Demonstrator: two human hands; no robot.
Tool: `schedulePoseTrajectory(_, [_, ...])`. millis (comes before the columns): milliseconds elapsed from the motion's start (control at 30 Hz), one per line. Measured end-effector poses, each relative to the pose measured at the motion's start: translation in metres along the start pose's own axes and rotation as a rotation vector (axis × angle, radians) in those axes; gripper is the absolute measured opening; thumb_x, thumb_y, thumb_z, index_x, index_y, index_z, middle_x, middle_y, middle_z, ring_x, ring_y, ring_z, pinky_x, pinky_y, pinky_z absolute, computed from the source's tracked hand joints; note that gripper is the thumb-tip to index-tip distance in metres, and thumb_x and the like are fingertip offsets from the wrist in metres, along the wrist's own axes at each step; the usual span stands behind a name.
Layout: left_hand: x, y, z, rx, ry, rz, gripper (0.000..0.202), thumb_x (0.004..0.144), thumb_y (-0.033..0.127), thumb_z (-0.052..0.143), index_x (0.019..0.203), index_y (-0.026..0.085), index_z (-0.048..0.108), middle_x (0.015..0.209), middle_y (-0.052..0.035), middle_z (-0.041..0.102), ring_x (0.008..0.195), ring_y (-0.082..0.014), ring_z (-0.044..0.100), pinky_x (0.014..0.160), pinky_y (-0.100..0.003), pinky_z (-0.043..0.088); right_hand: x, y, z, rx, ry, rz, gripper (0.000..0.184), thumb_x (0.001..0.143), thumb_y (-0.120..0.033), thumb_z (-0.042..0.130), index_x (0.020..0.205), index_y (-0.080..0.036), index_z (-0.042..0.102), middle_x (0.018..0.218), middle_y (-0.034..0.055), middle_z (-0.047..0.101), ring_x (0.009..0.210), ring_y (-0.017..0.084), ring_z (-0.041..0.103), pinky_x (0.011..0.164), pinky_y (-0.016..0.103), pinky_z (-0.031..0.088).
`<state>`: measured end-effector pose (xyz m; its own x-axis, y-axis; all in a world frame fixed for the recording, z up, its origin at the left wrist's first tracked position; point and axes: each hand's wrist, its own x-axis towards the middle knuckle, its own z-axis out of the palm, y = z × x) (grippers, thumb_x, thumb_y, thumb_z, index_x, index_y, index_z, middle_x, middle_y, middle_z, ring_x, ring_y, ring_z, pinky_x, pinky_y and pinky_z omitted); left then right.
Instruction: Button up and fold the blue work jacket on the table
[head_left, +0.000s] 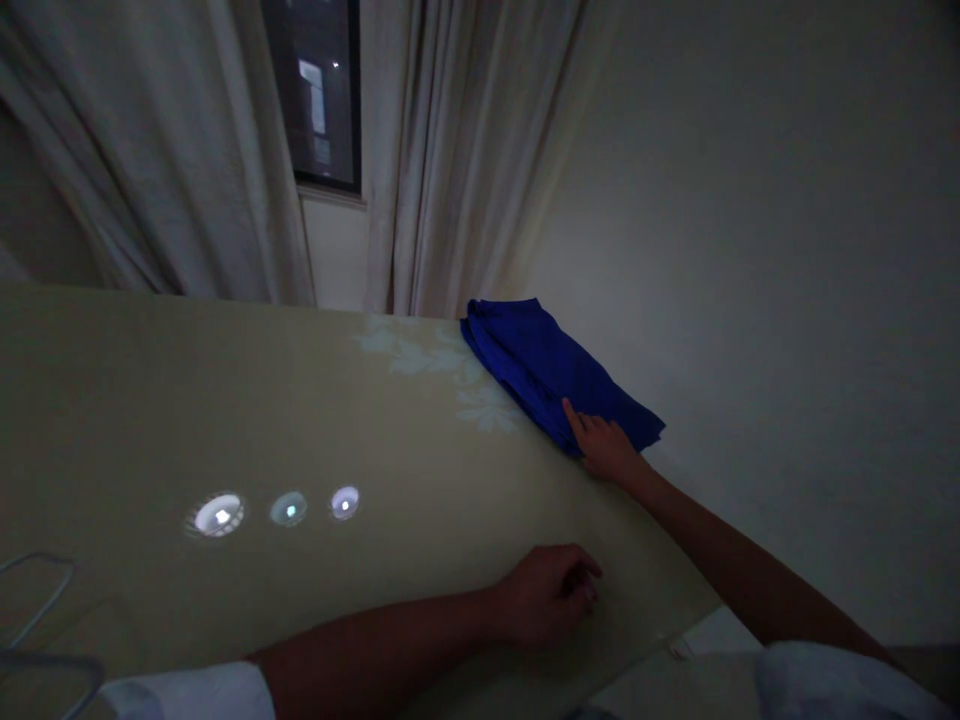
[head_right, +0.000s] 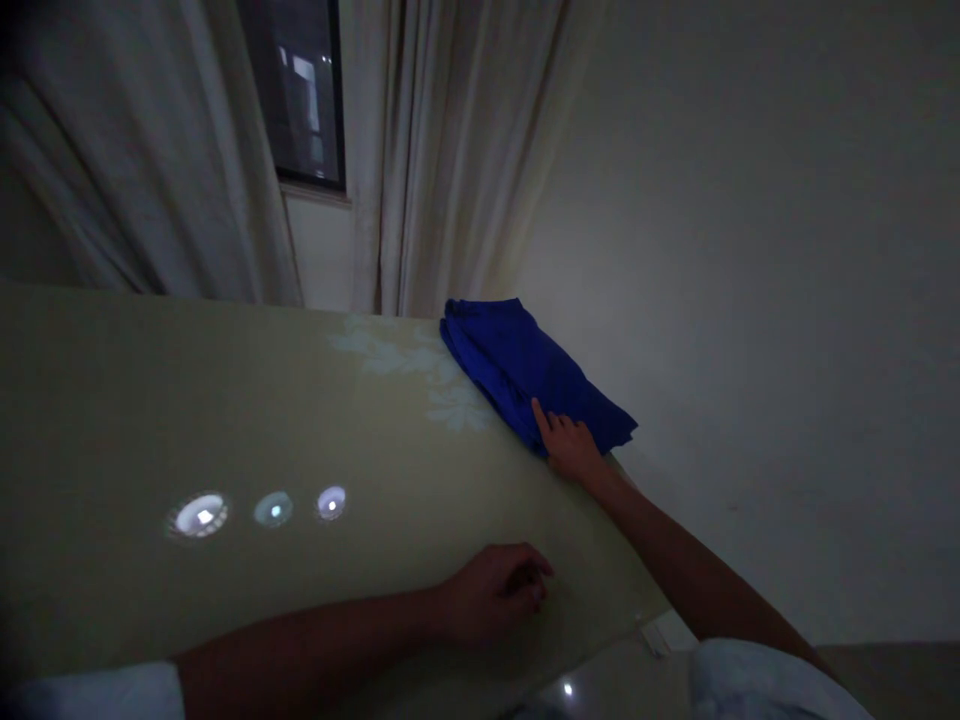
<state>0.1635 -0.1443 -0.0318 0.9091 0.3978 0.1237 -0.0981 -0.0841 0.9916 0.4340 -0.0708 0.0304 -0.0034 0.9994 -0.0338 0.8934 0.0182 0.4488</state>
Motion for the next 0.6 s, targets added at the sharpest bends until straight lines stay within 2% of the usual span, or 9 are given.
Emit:
schedulePoseTrajectory(100, [0.008,-0.009,0.004,-0.184,0.058,-0.056,0.042,0.087,0.017,0.065,0.128,0.014,0.063,0.109,-0.0114,0.073,0.090,-0.0196,0.069,0.081,-0.032,0.054,0.022,-0.016,-0.024,0.029,-0.036,0.157,0.093,0.089,-0.015,0.051,0.168,-0.002,0.004,0.116,0.0276,0.074,0.106,0.038,0.073,0.091,0.048,0.055])
schedulePoseTrajectory(167, [0.019,-0.015,0.005,-0.373,0.203,-0.157,0.050,0.085,0.020,0.070,0.133,0.016,0.057,0.123,-0.0150,0.068,0.097,-0.0198,0.069,0.082,-0.032,0.055,0.039,-0.033,-0.049,0.107,-0.054,0.231,0.089,0.093,-0.018,0.048,0.168,-0.001,0.004,0.111,0.0262,0.076,0.102,0.036,0.075,0.090,0.045,0.055])
schedulePoseTrajectory(233, [0.031,-0.017,-0.001,-0.527,0.406,-0.284,0.060,0.083,0.023,0.077,0.137,0.017,0.052,0.134,-0.0178,0.062,0.104,-0.0207,0.069,0.086,-0.032,0.056,0.054,-0.060,-0.075,0.202,-0.041,0.238,0.089,0.096,-0.023,0.049,0.169,-0.005,0.003,0.117,0.0256,0.075,0.107,0.035,0.075,0.094,0.044,0.054])
schedulePoseTrajectory(300, [0.040,-0.015,-0.014,-0.612,0.552,-0.335,0.070,0.080,0.028,0.083,0.140,0.018,0.049,0.135,-0.0183,0.063,0.108,-0.0223,0.070,0.091,-0.033,0.056,0.069,-0.091,-0.094,0.334,-0.011,0.170,0.088,0.097,-0.030,0.054,0.170,-0.009,0.008,0.124,0.0254,0.073,0.113,0.037,0.073,0.100,0.047,0.052])
schedulePoseTrajectory(400, [0.041,-0.002,-0.040,-0.703,0.627,-0.233,0.071,0.081,0.039,0.085,0.141,0.020,0.052,0.139,-0.0173,0.065,0.120,-0.0257,0.068,0.100,-0.037,0.055,0.088,-0.122,-0.108,0.704,0.005,-0.110,0.081,0.095,-0.048,0.064,0.165,-0.019,0.035,0.126,0.0182,0.075,0.115,0.036,0.072,0.104,0.048,0.052])
schedulePoseTrajectory(467, [0.039,0.009,-0.055,-0.732,0.682,-0.223,0.067,0.085,0.047,0.080,0.141,0.021,0.055,0.144,-0.0163,0.063,0.129,-0.0271,0.065,0.106,-0.039,0.054,0.099,-0.118,-0.105,0.962,0.016,-0.240,0.070,0.094,-0.057,0.065,0.155,-0.025,0.053,0.120,0.0113,0.078,0.110,0.032,0.073,0.102,0.047,0.054])
schedulePoseTrajectory(500, [0.040,0.014,-0.060,-0.712,0.721,-0.247,0.066,0.086,0.050,0.078,0.141,0.020,0.057,0.146,-0.0161,0.063,0.132,-0.0275,0.063,0.109,-0.040,0.053,0.103,-0.108,-0.101,1.022,0.049,-0.218,0.065,0.095,-0.059,0.064,0.151,-0.026,0.057,0.119,0.0097,0.078,0.109,0.031,0.073,0.102,0.046,0.055])
schedulePoseTrajectory(533, [0.042,0.019,-0.063,-0.668,0.764,-0.281,0.066,0.087,0.051,0.078,0.141,0.019,0.058,0.147,-0.0163,0.063,0.134,-0.0280,0.062,0.113,-0.041,0.051,0.105,-0.094,-0.094,1.019,0.107,-0.132,0.063,0.096,-0.058,0.062,0.149,-0.024,0.059,0.120,0.0102,0.077,0.111,0.031,0.073,0.103,0.047,0.054])
schedulePoseTrajectory(600, [0.050,0.025,-0.065,-0.539,0.866,-0.324,0.070,0.087,0.051,0.077,0.144,0.016,0.056,0.147,-0.0171,0.062,0.138,-0.0283,0.059,0.120,-0.042,0.045,0.103,-0.058,-0.074,0.860,0.241,0.167,0.064,0.097,-0.054,0.060,0.150,-0.018,0.056,0.128,0.0161,0.074,0.120,0.033,0.069,0.108,0.049,0.051])
